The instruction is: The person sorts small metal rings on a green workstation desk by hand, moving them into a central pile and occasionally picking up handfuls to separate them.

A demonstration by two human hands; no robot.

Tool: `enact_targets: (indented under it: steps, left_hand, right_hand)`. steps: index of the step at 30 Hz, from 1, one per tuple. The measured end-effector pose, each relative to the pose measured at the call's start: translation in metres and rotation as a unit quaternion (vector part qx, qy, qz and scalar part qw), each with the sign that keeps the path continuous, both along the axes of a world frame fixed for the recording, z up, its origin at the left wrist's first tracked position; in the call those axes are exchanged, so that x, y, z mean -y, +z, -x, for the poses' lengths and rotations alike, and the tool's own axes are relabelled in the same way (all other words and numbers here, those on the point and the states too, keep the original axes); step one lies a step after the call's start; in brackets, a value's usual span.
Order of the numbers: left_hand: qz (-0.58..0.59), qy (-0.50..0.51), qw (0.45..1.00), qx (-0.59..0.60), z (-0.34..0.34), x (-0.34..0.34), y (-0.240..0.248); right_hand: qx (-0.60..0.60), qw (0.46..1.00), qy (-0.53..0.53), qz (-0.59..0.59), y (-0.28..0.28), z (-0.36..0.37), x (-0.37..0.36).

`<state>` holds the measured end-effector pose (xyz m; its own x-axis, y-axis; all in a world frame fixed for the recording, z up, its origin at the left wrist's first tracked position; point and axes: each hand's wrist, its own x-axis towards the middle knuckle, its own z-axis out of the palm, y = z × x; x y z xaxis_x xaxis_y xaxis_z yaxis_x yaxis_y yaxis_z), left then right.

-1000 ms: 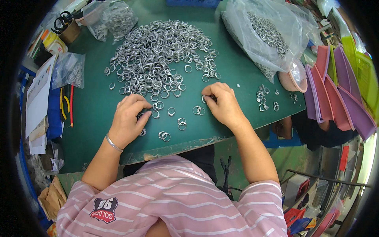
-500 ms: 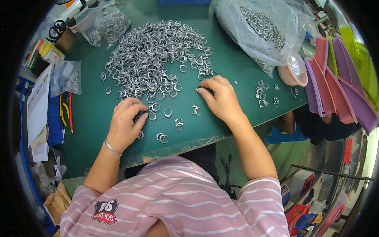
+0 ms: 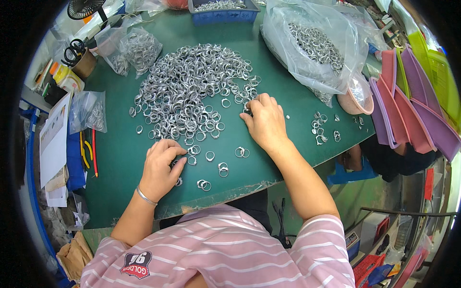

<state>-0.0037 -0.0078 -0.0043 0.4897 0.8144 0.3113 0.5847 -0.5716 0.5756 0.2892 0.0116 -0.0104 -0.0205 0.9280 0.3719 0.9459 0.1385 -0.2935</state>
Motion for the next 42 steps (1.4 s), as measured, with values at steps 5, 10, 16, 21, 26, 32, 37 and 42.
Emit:
enact_targets:
  steps: [5, 10, 16, 21, 26, 32, 37, 42]
  left_hand:
    - [-0.007, 0.000, 1.000, 0.007, 0.000, 0.000, 0.000]
    - [-0.010, 0.003, 1.000, 0.012, 0.000, 0.001, -0.001]
    - [-0.015, 0.002, 1.000, 0.018, -0.001, 0.000, -0.002]
    - [-0.007, 0.002, 1.000, 0.014, 0.000, 0.000, 0.000]
    - [-0.016, -0.002, 1.000, 0.012, -0.001, 0.000, -0.001]
    - [-0.017, 0.003, 1.000, 0.012, 0.000, 0.001, -0.001]
    - [-0.011, -0.001, 1.000, 0.014, -0.001, 0.000, 0.001]
    - [-0.013, 0.000, 1.000, 0.014, 0.000, 0.001, -0.001]
  right_hand:
    - [-0.120, 0.993, -0.003, -0.005, 0.004, -0.008, 0.007]
    - [-0.156, 0.984, -0.059, 0.053, 0.021, -0.032, 0.032]
    - [-0.153, 0.983, -0.016, 0.104, 0.022, -0.041, 0.028]
    - [-0.100, 0.995, 0.014, 0.006, 0.008, -0.031, -0.003]
    - [-0.171, 0.984, -0.019, 0.054, -0.003, -0.040, -0.003]
    - [-0.164, 0.983, 0.001, 0.082, 0.008, -0.033, -0.005]
    - [-0.128, 0.986, -0.023, 0.101, 0.002, -0.032, -0.014]
    - [-0.148, 0.982, 0.013, 0.120, 0.009, -0.039, -0.007]
